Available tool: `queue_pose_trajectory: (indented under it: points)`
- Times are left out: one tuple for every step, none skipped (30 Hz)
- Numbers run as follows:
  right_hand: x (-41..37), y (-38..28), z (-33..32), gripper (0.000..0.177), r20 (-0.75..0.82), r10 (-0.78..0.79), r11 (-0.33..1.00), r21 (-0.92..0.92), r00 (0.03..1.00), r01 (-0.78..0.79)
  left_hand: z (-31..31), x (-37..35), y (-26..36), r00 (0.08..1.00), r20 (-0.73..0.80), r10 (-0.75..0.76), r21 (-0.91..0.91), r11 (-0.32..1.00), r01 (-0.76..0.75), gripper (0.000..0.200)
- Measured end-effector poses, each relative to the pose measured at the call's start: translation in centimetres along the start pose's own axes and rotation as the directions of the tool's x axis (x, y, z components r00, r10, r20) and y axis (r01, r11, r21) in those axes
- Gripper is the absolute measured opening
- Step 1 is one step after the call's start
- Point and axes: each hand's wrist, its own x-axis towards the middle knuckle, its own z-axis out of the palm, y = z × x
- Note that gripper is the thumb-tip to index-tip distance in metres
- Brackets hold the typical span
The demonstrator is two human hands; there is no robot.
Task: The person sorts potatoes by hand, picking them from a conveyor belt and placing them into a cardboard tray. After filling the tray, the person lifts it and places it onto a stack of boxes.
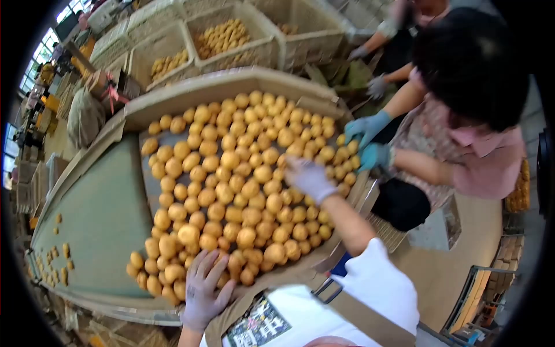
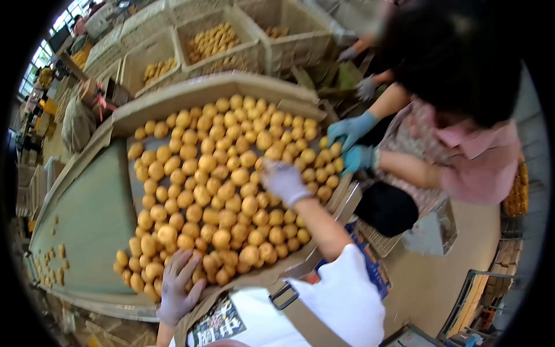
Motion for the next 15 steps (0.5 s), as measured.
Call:
queue_pose_trajectory:
  points:
    - [0.5,-1.1,-1.1,0.06,0.113,0.069,0.998,-0.013,0.991,-0.067,-0.3,-0.1,0.2,1.0,-0.017,-0.005,-0.034,0.999,0.004,0.054]
    - [1.0,-1.7,-1.4,0.061,0.147,0.105,0.994,0.021,0.984,-0.11,-0.4,-0.2,0.3,0.998,-0.065,-0.008,-0.068,0.998,0.004,0.055]
    - [1.7,-0.9,0.1,0.062,0.057,0.086,0.996,0.033,0.995,-0.088,-0.4,-0.1,0.7,0.993,-0.103,-0.049,-0.129,0.991,0.036,0.053]
    - [1.8,-1.1,-0.6,0.062,0.043,0.073,0.993,0.09,0.996,-0.077,-0.7,-0.1,1.3,0.99,-0.128,-0.062,-0.223,0.974,0.032,0.051]
    - [2.1,-1.0,-0.4,0.06,0.001,0.074,0.994,0.08,0.997,-0.074,-0.9,0.4,1.6,0.985,-0.155,-0.077,-0.311,0.95,0.026,0.05]
    - [1.8,-1.1,-0.9,0.059,-0.013,0.058,0.995,0.08,0.998,-0.056,-0.5,0.2,1.2,0.981,-0.168,-0.096,-0.436,0.9,0.013,0.05]
    - [1.2,-1.2,-1.2,0.057,-0.026,0.041,0.996,0.084,0.999,-0.039,0.0,-0.1,0.7,0.981,-0.135,-0.136,-0.589,0.808,0.031,0.051]
    - [1.1,-0.3,-0.6,0.059,-0.056,0.01,0.99,0.142,0.998,-0.002,0.5,-0.4,0.7,0.971,-0.103,-0.217,-0.762,0.644,0.063,0.048]
    - [0.7,0.0,-0.2,0.058,-0.176,-0.027,0.979,0.194,0.984,0.062,0.7,-0.2,1.1,0.957,-0.047,-0.285,-0.893,0.441,0.087,0.047]
    - [0.3,0.3,0.2,0.056,-0.221,-0.01,0.941,0.329,0.975,0.084,0.1,-0.3,1.3,0.962,0.068,-0.264,-0.944,0.295,0.148,0.047]
    - [-0.7,-0.7,-0.6,0.054,-0.254,0.014,0.882,0.459,0.967,0.107,1.1,0.2,0.3,0.972,0.057,-0.228,-0.981,0.17,0.098,0.055]
    - [-1.9,-1.9,-1.3,0.048,-0.404,-0.037,0.802,0.533,0.914,0.268,2.2,0.0,-0.1,0.96,0.08,-0.267,-0.996,0.026,0.09,0.058]
    - [-3.5,-4.2,-2.8,0.046,-0.501,-0.109,0.724,0.552,0.858,0.414,2.5,0.3,0.6,0.944,0.12,-0.307,-0.989,-0.121,0.086,0.062]
    - [-4.9,-5.6,-3.3,0.047,-0.469,-0.161,0.699,0.567,0.869,0.436,1.7,1.4,1.7,0.881,0.24,-0.407,-0.967,-0.183,0.179,0.063]
    - [-6.1,-6.6,-3.6,0.047,-0.439,-0.206,0.673,0.586,0.875,0.452,1.9,1.9,1.2,0.83,0.351,-0.434,-0.926,-0.294,0.237,0.062]
